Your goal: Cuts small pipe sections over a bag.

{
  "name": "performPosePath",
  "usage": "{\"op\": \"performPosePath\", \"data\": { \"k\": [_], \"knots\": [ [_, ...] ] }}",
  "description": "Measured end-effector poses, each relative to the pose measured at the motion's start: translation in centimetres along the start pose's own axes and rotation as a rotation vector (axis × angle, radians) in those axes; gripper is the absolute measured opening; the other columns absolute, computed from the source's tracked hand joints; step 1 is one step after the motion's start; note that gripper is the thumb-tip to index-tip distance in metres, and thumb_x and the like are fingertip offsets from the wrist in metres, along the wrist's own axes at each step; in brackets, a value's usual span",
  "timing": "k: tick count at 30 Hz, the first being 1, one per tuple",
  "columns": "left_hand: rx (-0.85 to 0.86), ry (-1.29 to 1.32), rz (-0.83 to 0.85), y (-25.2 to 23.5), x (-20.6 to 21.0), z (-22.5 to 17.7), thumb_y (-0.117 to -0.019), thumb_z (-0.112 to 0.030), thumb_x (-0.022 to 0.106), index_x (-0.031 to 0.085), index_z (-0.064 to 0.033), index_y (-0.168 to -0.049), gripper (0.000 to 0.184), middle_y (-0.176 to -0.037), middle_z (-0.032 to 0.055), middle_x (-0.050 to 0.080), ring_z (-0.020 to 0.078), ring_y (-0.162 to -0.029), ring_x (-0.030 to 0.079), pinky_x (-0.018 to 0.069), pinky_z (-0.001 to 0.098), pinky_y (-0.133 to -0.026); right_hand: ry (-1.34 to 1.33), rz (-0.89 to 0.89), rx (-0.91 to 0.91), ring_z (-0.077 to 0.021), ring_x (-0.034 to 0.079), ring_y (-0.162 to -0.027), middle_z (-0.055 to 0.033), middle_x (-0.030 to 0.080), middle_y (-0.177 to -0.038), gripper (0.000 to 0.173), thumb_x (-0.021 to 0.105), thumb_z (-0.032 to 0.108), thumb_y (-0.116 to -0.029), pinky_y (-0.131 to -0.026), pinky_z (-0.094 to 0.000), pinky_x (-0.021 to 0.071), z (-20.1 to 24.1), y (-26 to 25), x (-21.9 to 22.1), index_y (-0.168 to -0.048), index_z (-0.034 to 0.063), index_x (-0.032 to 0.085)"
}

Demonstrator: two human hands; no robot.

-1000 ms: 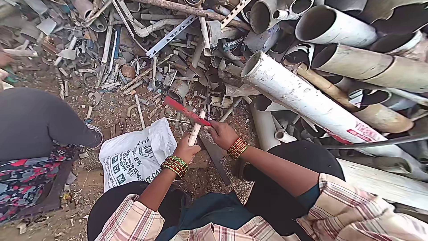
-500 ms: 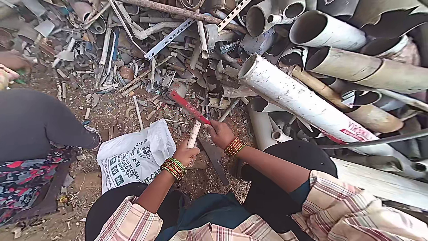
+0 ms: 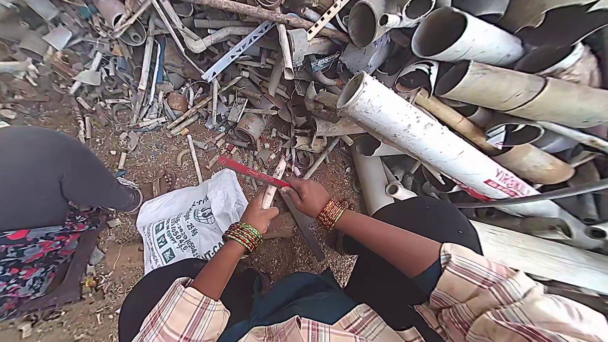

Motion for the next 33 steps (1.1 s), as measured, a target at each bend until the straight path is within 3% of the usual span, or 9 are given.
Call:
{"op": "performPosePath", "data": {
  "k": [3,5,8,10,14,19,24,30,33],
  "knots": [
    [0.019,-0.126,-0.006,0.2,0.3,-0.5,-0.0966,-0.004,0.059,0.046,0.0015,-0.135,0.041,-0.091,0.0086,0.049,0.0125,-0.061,0.045,0.0409,0.0293,-0.055,-0.044,-0.168,0.087,-0.0422,0.067,-0.089,-0.0250,0.067,-0.093,0.034,0.047,0.023,-0.1102,-0.080,-0.0605,0.0507,-2.1,-0.7,-2.6,-0.118,-0.0050,0.064],
    [0.020,-0.193,-0.021,0.3,0.3,-0.6,-0.0974,-0.005,0.060,0.046,0.0016,-0.138,0.043,-0.099,0.0137,0.053,0.0180,-0.070,0.050,0.0451,0.0349,-0.063,-0.040,-0.132,0.094,-0.0433,0.067,-0.094,-0.0263,0.067,-0.097,0.035,0.045,0.023,-0.1106,-0.083,-0.0607,0.0505,-2.1,-0.6,-1.9,-0.119,-0.0058,0.062],
    [0.029,-0.298,-0.076,0.2,-0.5,-1.0,-0.0983,-0.007,0.061,0.043,0.0039,-0.147,0.053,-0.130,0.0275,0.059,0.0349,-0.115,0.061,0.0468,0.0500,-0.100,-0.013,0.049,0.045,-0.0438,0.065,-0.108,-0.0287,0.067,-0.112,0.043,0.039,0.027,-0.1123,-0.094,-0.0595,0.0479,0.0,0.3,1.1,-0.128,-0.0067,0.060],
    [0.034,-0.339,-0.094,0.4,-0.6,-1.3,-0.1000,-0.008,0.060,0.040,0.0055,-0.150,0.055,-0.136,0.0302,0.056,0.0387,-0.127,0.056,0.0414,0.0518,-0.108,0.032,0.038,0.048,-0.0440,0.067,-0.104,-0.0277,0.068,-0.108,0.041,0.040,0.027,-0.1119,-0.089,-0.0611,0.0488,-0.1,0.2,0.8,-0.125,-0.0051,0.062],
    [0.042,-0.405,-0.112,1.2,-0.4,-1.9,-0.1020,-0.008,0.055,0.037,0.0049,-0.153,0.055,-0.137,0.0302,0.056,0.0388,-0.129,0.056,0.0408,0.0507,-0.111,-0.009,-0.130,0.163,-0.0442,0.068,-0.096,-0.0266,0.069,-0.100,0.038,0.045,0.027,-0.1109,-0.084,-0.0624,0.0506,-2.9,-0.9,-2.1,-0.124,-0.0036,0.063],
    [0.021,-0.468,-0.124,1.0,-0.5,-1.7,-0.1029,-0.006,0.054,0.035,0.0048,-0.154,0.055,-0.141,0.0298,0.055,0.0390,-0.132,0.055,0.0396,0.0500,-0.113,0.000,0.073,0.078,-0.0433,0.066,-0.107,-0.0276,0.067,-0.109,0.042,0.038,0.027,-0.1126,-0.093,-0.0596,0.0478,-0.6,0.0,1.2,-0.125,-0.0064,0.061],
    [0.026,-0.527,-0.135,1.4,-0.1,-2.1,-0.1037,-0.008,0.053,0.036,0.0026,-0.154,0.054,-0.140,0.0287,0.056,0.0396,-0.130,0.057,0.0416,0.0511,-0.111,-0.025,-0.139,0.188,-0.0427,0.067,-0.095,-0.0254,0.068,-0.098,0.039,0.044,0.028,-0.1114,-0.083,-0.0609,0.0504,-3.7,-1.1,-2.0,-0.120,-0.0044,0.063],
    [0.000,-0.513,-0.145,1.1,-0.5,-1.6,-0.1036,-0.007,0.052,0.033,0.0025,-0.156,0.057,-0.143,0.0285,0.054,0.0387,-0.133,0.055,0.0402,0.0499,-0.113,-0.015,0.058,0.112,-0.0424,0.066,-0.106,-0.0272,0.067,-0.108,0.043,0.039,0.029,-0.1125,-0.093,-0.0589,0.0479,-1.2,-0.1,1.5,-0.125,-0.0063,0.060],
    [0.003,-0.538,-0.139,1.3,-0.3,-1.9,-0.1035,-0.007,0.052,0.035,0.0021,-0.155,0.055,-0.141,0.0281,0.056,0.0389,-0.131,0.056,0.0412,0.0509,-0.111,-0.034,-0.097,0.177,-0.0445,0.068,-0.098,-0.0271,0.068,-0.101,0.040,0.043,0.028,-0.1115,-0.085,-0.0627,0.0501,-3.4,-1.0,-1.0,-0.122,-0.0046,0.063]
  ]
}}
Point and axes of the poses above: each hand's wrist, its own y-axis away from the middle knuckle, its own x-axis out of the palm, z = x × y, the point moved 10 cm from there along -y, towards the middle knuckle
